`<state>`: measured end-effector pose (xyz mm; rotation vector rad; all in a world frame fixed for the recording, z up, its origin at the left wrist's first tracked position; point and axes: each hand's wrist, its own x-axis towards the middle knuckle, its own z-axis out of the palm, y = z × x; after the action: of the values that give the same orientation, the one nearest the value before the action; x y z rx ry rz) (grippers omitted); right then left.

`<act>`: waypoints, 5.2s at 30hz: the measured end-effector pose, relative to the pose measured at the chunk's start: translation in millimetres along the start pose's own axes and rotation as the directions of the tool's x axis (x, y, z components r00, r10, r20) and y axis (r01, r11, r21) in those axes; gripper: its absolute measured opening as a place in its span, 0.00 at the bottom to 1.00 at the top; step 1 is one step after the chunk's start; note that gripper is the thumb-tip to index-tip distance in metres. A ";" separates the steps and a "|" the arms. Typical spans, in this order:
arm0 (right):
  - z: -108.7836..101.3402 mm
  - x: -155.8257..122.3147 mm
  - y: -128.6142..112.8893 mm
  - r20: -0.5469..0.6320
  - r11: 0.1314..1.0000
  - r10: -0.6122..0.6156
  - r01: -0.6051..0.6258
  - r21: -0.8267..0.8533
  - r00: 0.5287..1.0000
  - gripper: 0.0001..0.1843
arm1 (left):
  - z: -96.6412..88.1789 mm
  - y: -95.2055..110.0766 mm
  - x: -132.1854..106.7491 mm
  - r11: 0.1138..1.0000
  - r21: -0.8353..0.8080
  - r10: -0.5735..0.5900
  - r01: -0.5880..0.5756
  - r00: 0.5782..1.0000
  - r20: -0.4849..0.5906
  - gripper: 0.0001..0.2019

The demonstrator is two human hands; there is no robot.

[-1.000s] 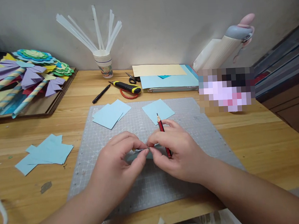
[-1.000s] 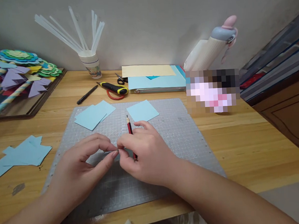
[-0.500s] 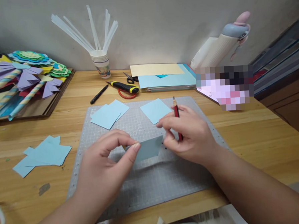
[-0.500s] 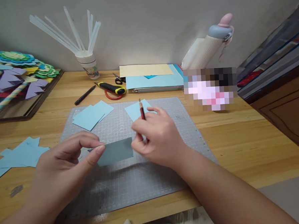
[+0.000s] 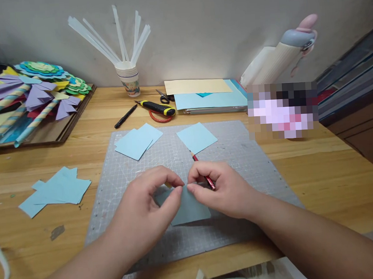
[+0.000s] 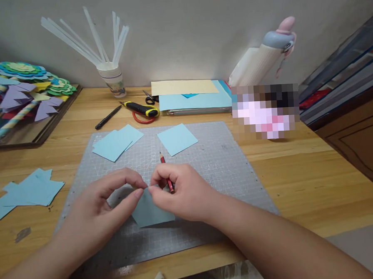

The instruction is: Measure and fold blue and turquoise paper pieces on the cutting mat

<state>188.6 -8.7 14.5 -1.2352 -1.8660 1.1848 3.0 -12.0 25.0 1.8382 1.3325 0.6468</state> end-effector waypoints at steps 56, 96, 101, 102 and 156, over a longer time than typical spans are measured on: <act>1.8 1.8 10.8 -0.109 0.929 0.166 -0.119 0.349 0.980 0.09 | 2.2 -8.3 2.4 0.849 -0.485 -0.259 0.211 0.965 -0.033 0.12; 4.9 -8.8 6.4 -0.100 0.972 -0.211 0.198 -0.125 0.972 0.04 | 6.9 -3.9 -5.7 0.992 -0.002 0.124 -0.125 0.987 -0.101 0.05; -2.0 -6.8 4.9 -0.087 0.953 -0.245 0.224 -0.202 0.965 0.04 | 2.2 -3.1 -6.4 0.991 -0.104 0.069 -0.085 0.987 -0.146 0.06; -5.1 -5.4 4.5 -0.109 0.955 -0.236 0.210 -0.209 0.966 0.04 | 0.8 -3.3 -6.5 0.989 -0.134 0.042 -0.066 0.984 -0.174 0.06; 1.1 6.5 10.8 0.070 0.662 0.304 -0.264 0.702 0.950 0.18 | 0.5 -12.9 -0.1 0.999 0.002 -0.037 0.038 0.972 -0.231 0.08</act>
<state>189.3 -1.2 4.2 -1.0912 -0.9876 1.7931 -3.9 -10.1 14.2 1.7794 1.5169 0.8580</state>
